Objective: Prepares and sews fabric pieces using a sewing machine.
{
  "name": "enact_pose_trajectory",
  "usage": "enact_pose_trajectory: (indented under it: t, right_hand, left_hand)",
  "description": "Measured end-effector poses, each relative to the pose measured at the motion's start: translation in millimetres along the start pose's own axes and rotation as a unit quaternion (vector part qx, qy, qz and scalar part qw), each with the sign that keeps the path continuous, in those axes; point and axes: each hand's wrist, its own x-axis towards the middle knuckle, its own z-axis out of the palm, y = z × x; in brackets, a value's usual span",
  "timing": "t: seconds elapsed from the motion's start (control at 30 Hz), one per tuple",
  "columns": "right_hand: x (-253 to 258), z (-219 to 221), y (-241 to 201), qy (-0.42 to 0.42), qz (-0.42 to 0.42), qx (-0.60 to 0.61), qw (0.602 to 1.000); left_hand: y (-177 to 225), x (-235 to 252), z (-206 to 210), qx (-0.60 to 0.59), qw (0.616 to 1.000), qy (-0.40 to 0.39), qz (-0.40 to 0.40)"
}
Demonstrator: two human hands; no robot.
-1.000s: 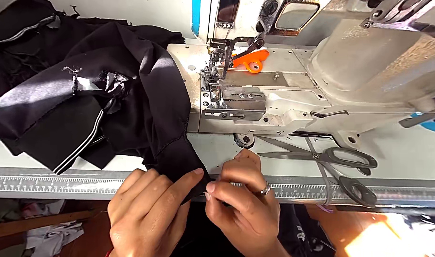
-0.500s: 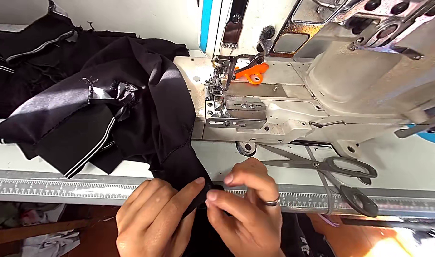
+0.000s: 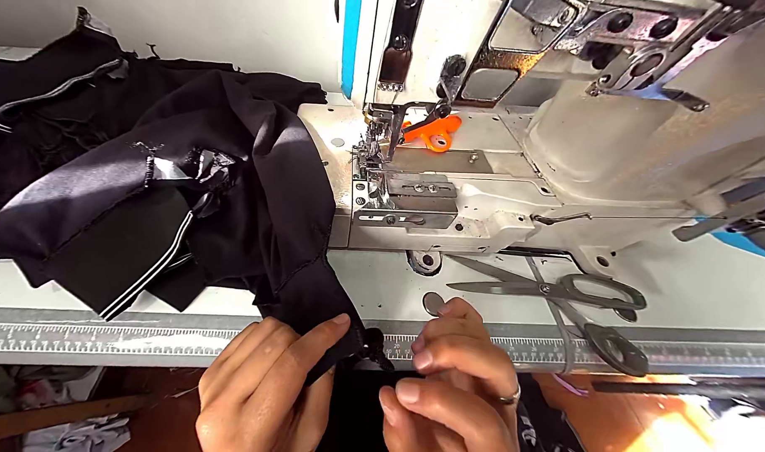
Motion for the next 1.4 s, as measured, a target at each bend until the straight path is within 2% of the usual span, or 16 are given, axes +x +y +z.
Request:
enact_pose_trajectory:
  t: [0.13,0.23,0.47,0.9,1.1,1.27,1.4]
  right_hand:
    - [-2.5,8.4,7.2,-0.024,0.053,-0.010,0.998]
    - [0.2,11.8,6.4,-0.040,0.055,-0.008,0.998]
    - [-0.2,11.2,-0.6,-0.020,0.061,-0.004,0.998]
    - [-1.3,8.4,-3.8,-0.041,0.107,0.041,0.993]
    - [1.6,7.3,-7.2,-0.071,0.158,0.109,0.979]
    - [8.1,-3.1,-22.5,-0.162,0.223,0.170,0.946]
    - [12.0,-2.9,-26.6,-0.168,0.272,0.179,0.931]
  left_hand:
    - [1.0,-0.4,-0.4,-0.008,1.000,0.001,-0.001]
    - [2.0,-0.1,-0.2,-0.006,1.000,0.007,0.002]
    - [7.9,-2.3,-6.0,0.016,0.999,0.008,0.040]
    - [12.7,-8.2,0.5,-0.019,1.000,0.021,0.003]
    - [12.1,-10.9,-1.6,-0.028,0.999,0.024,-0.018]
    - [13.4,-14.5,-4.0,-0.035,0.998,0.035,-0.028]
    - [15.3,-18.5,-3.2,-0.033,0.998,0.043,-0.033]
